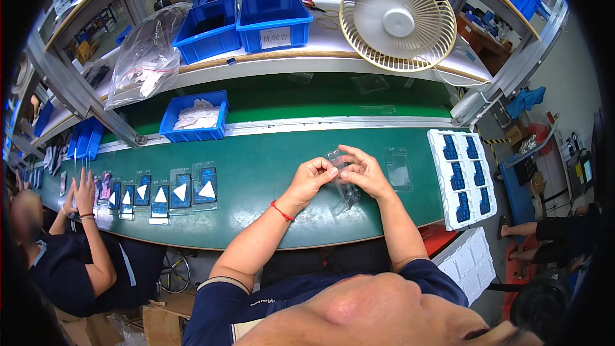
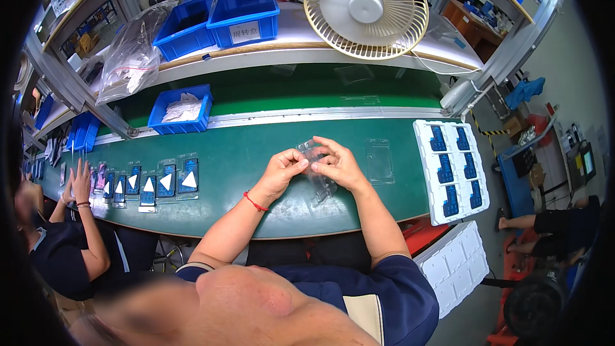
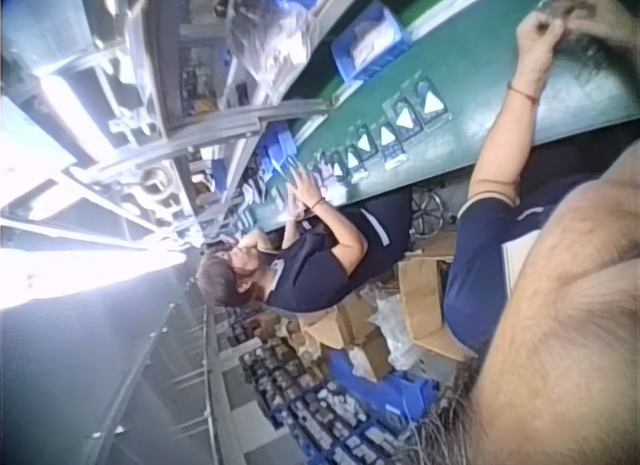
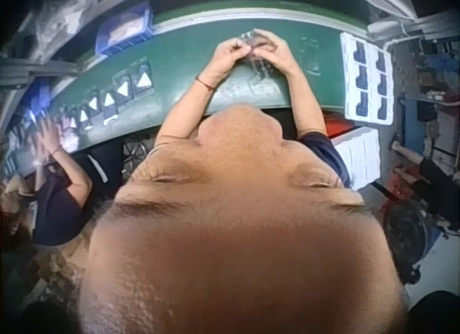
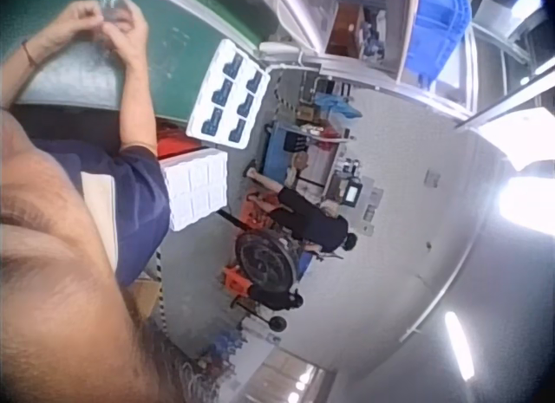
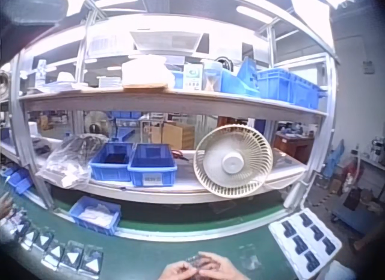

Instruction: The person assembles small electronic components on a green workbench. They place blue rectangular modules into clear plastic trays, insert white triangular pieces into the modules, and arrange the finished units in a white foam tray. The person handles the components by hand, working in a repetitive assembly line fashion.

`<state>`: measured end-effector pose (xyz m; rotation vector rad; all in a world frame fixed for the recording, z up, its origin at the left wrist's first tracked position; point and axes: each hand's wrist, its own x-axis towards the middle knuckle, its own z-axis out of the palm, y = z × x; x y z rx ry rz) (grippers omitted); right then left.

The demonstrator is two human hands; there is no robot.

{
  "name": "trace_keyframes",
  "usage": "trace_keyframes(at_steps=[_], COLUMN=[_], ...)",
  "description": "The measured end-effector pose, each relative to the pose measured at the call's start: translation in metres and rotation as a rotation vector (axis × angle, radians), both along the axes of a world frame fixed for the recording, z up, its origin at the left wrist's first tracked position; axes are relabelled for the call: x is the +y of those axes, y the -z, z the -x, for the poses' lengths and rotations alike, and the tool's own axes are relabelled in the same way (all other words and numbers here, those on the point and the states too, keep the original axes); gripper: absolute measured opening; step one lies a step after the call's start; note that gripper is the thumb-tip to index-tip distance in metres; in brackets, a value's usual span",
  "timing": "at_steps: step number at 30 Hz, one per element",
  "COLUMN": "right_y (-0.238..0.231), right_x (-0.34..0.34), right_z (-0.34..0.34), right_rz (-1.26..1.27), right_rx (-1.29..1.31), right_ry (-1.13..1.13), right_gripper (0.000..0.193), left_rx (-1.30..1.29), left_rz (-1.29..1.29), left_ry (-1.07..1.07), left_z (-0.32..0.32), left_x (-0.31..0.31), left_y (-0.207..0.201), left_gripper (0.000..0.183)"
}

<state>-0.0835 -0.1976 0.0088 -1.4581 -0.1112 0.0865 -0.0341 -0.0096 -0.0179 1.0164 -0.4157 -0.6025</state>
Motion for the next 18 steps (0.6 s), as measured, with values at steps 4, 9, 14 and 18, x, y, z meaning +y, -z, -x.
trace_keyframes(at_steps=[4,9,14,18], right_y=[0.007,-0.004,0.0,0.004], right_x=[-0.007,-0.013,-0.012,0.003], right_z=[-0.003,0.0,0.0,0.0], right_rz=[0.075,0.972,1.132,0.476], right_rx=[-0.005,-0.149,-0.417,-0.228], right_ry=[0.087,0.557,0.594,0.175], right_gripper=[0.069,0.073,0.068,0.07], left_rx=[0.007,0.029,0.04,0.035], left_rz=[-0.021,-0.074,-0.094,-0.067], left_ry=[-0.029,-0.098,-0.111,-0.072], left_z=[0.0,-0.005,-0.004,-0.005], left_x=[0.0,0.003,0.003,0.003], left_y=[-0.001,0.001,-0.001,0.002], left_gripper=[0.009,0.009,0.009,0.009])
